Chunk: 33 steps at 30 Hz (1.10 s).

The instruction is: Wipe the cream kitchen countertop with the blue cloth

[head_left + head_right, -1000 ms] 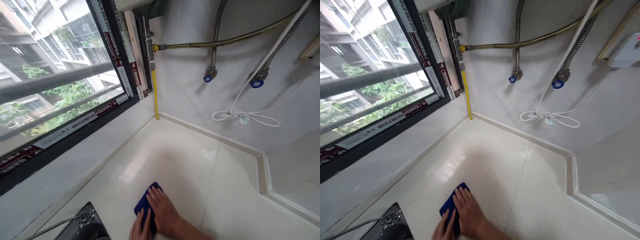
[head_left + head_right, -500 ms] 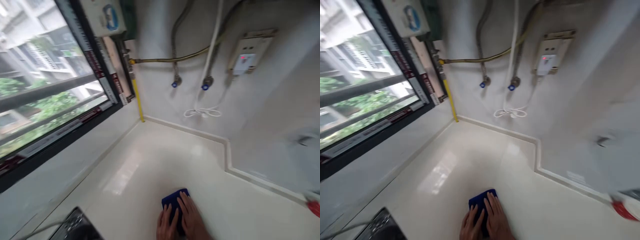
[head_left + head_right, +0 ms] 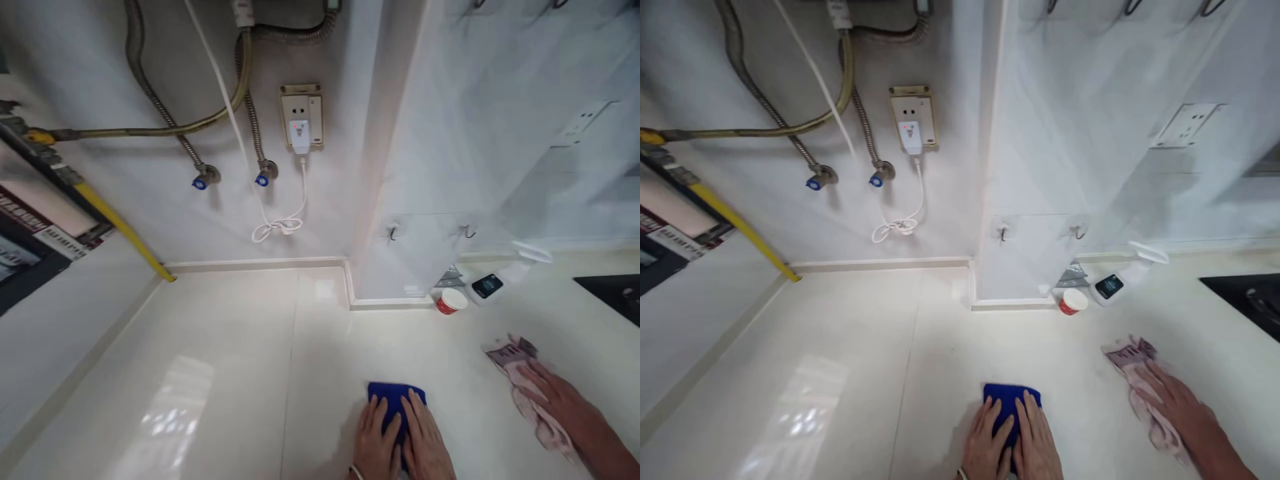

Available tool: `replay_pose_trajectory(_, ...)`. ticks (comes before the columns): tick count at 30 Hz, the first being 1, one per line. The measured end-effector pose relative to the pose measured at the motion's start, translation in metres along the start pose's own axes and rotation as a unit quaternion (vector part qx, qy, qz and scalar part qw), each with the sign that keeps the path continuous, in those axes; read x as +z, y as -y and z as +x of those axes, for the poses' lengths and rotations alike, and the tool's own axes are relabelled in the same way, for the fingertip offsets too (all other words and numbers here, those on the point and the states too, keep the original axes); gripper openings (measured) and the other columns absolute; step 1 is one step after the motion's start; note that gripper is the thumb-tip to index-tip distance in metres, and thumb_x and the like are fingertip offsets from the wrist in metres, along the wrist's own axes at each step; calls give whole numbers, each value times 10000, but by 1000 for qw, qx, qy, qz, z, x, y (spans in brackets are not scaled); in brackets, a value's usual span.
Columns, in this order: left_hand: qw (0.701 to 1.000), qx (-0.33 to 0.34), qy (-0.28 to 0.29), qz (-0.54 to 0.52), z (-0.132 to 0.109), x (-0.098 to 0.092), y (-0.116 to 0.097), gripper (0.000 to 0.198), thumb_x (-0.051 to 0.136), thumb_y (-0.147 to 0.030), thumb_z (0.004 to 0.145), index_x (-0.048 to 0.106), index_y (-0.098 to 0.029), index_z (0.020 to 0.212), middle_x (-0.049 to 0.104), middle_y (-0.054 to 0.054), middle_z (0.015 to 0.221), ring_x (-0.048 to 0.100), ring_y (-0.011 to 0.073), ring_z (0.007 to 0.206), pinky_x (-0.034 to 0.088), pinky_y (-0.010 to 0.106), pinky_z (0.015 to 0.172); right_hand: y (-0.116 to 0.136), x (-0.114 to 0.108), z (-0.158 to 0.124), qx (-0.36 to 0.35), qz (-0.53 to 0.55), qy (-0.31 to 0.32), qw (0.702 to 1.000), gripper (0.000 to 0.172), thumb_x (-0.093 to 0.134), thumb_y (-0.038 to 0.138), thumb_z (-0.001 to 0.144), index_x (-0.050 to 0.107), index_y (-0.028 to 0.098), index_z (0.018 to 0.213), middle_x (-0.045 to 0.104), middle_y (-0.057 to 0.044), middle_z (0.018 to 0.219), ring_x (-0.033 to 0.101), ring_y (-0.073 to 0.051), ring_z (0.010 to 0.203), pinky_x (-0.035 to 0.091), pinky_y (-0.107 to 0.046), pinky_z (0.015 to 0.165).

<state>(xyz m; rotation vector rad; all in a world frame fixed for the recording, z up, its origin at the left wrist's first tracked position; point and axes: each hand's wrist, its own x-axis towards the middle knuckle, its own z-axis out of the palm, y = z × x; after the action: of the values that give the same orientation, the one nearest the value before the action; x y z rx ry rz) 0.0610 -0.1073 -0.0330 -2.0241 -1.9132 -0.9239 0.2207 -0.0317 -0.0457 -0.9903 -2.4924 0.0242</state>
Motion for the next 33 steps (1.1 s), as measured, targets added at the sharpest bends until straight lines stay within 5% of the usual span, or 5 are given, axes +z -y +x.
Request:
replay_pose_trajectory(6,1000,10,0,0,-2,6,6,576,508,-192,898,513,-249,1471,608,127,1463,502,281,1421,600,451,1025,20,10,9,63,-6,-15,998,921,468,87,840,22,111,1645,51,-193,1711,177,-414,1554,389,-658,1157)
replay_pose_trajectory(12,987,-91,-2,133,-9,-34,66,725,462,-41,904,282,-212,1586,510,149,1559,382,264,1502,508,448,1148,87,41,91,-36,56,42,997,1009,535,103,729,80,35,1628,75,-241,1693,137,-425,1558,343,-677,1187)
replay_pose_trajectory(18,976,-83,7,203,-1,-36,131,796,401,9,883,129,-192,1604,523,122,1548,396,244,1488,509,439,1147,120,78,162,-79,85,46,992,721,563,181,880,363,27,1556,255,-221,1662,168,-371,1563,305,-586,1253)
replay_pose_trajectory(26,963,-116,85,229,87,9,218,793,355,-23,904,-59,-135,1571,450,197,1578,340,325,1506,462,502,1179,98,112,276,-53,40,102,993,569,457,177,989,409,59,1544,362,-196,1624,239,-326,1551,302,-558,1258)
replay_pose_trajectory(33,966,-95,155,185,171,41,275,667,286,-27,911,275,-190,1557,454,130,1591,370,277,1501,426,474,1204,81,147,346,103,-26,78,991,576,441,77,968,411,53,1543,346,-268,1603,392,-334,1486,395,-544,1201)
